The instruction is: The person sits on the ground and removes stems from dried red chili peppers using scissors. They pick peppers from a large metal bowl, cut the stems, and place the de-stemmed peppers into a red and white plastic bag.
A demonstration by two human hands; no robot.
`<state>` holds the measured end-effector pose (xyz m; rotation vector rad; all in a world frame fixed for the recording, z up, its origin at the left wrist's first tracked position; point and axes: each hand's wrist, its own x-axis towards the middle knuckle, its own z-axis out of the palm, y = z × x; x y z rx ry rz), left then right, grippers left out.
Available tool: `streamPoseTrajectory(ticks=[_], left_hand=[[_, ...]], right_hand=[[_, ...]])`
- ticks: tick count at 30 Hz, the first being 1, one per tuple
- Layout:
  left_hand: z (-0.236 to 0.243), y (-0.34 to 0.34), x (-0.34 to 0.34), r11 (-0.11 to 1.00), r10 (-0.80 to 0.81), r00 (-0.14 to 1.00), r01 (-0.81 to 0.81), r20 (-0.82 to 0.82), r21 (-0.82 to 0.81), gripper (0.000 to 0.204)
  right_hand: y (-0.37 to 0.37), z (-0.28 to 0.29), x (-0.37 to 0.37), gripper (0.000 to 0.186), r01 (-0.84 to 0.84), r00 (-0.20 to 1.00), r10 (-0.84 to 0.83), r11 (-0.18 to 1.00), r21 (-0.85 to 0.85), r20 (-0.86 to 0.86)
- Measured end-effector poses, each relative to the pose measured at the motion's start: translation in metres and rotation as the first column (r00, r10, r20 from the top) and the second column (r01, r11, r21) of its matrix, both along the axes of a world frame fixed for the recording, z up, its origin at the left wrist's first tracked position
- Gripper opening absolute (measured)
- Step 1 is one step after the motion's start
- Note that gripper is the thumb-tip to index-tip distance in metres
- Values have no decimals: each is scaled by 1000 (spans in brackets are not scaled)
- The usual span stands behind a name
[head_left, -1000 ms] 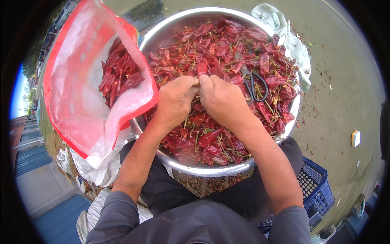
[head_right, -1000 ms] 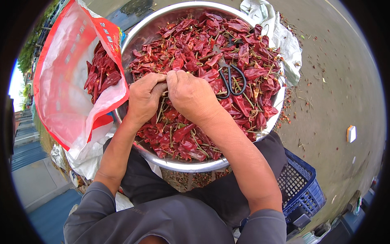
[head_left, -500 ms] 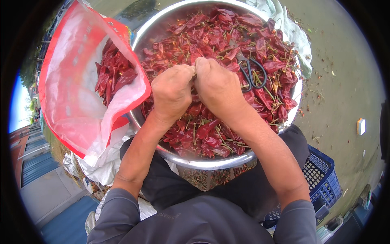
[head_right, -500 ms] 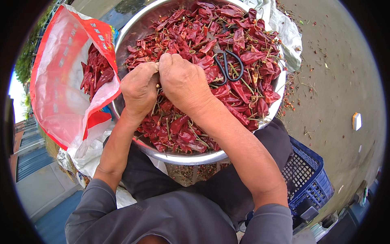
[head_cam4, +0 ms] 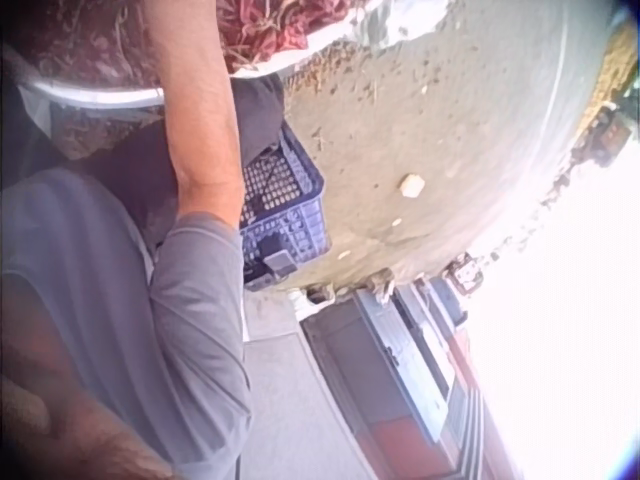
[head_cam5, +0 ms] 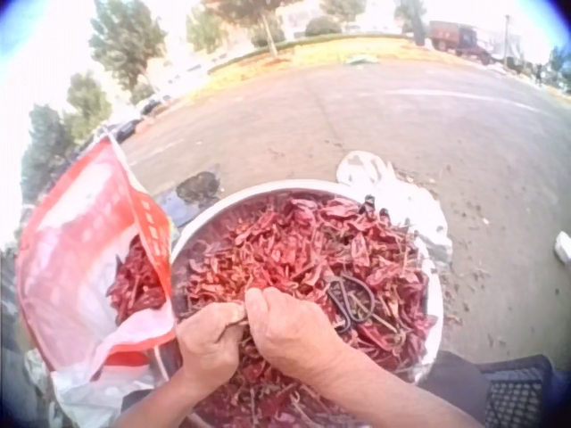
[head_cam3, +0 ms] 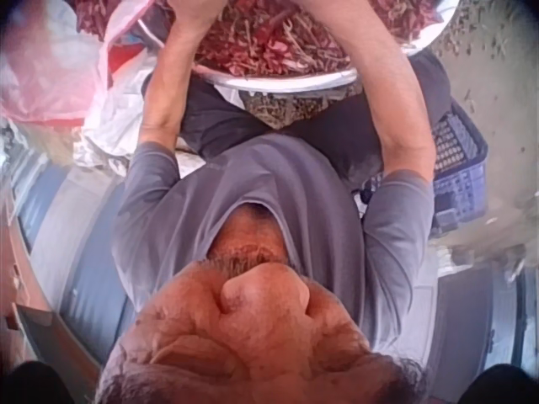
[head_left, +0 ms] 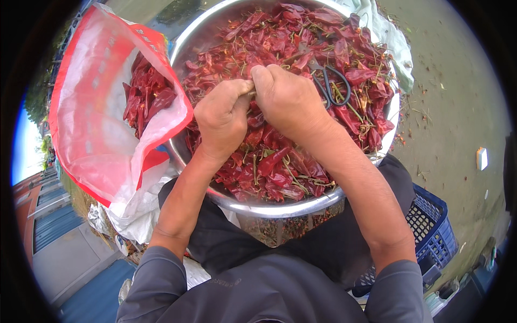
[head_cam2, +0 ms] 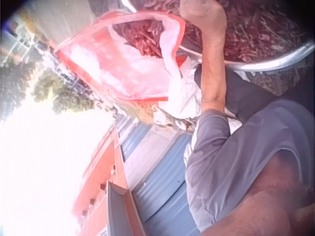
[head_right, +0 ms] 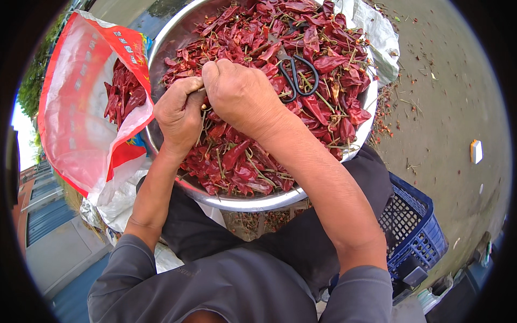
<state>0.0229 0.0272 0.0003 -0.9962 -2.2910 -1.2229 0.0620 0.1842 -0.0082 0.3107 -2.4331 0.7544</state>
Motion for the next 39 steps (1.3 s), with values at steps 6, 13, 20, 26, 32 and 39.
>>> streamPoseTrajectory(ticks=[6, 13, 20, 26, 32, 39], left_hand=[[-1, 8, 3, 901, -237, 758, -64, 608, 430, 15], [20, 1, -12, 993, -14, 737, 90, 676, -79, 31], [10, -3, -10, 959, -39, 968, 107, 249, -264, 12], [7, -1, -8, 946, -81, 997, 72, -16, -316, 8], [24, 4, 21, 988, -65, 961, 100, 268, -116, 4], [8, -22, -16, 960, -186, 620, -49, 762, 275, 17]], right_hand=[[-1, 11, -4, 24, 251, 888, 183, 577, -778, 422], [12, -2, 2, 11, -73, 992, 77, 996, -43, 102], [1, 9, 1, 9, -38, 997, 43, 995, 97, -57], [-13, 1, 2, 11, 68, 994, -49, 978, -195, 101], [36, 23, -11, 20, 250, 956, -206, 944, -215, 207], [140, 16, 12, 15, 665, 720, -679, 615, 423, -145]])
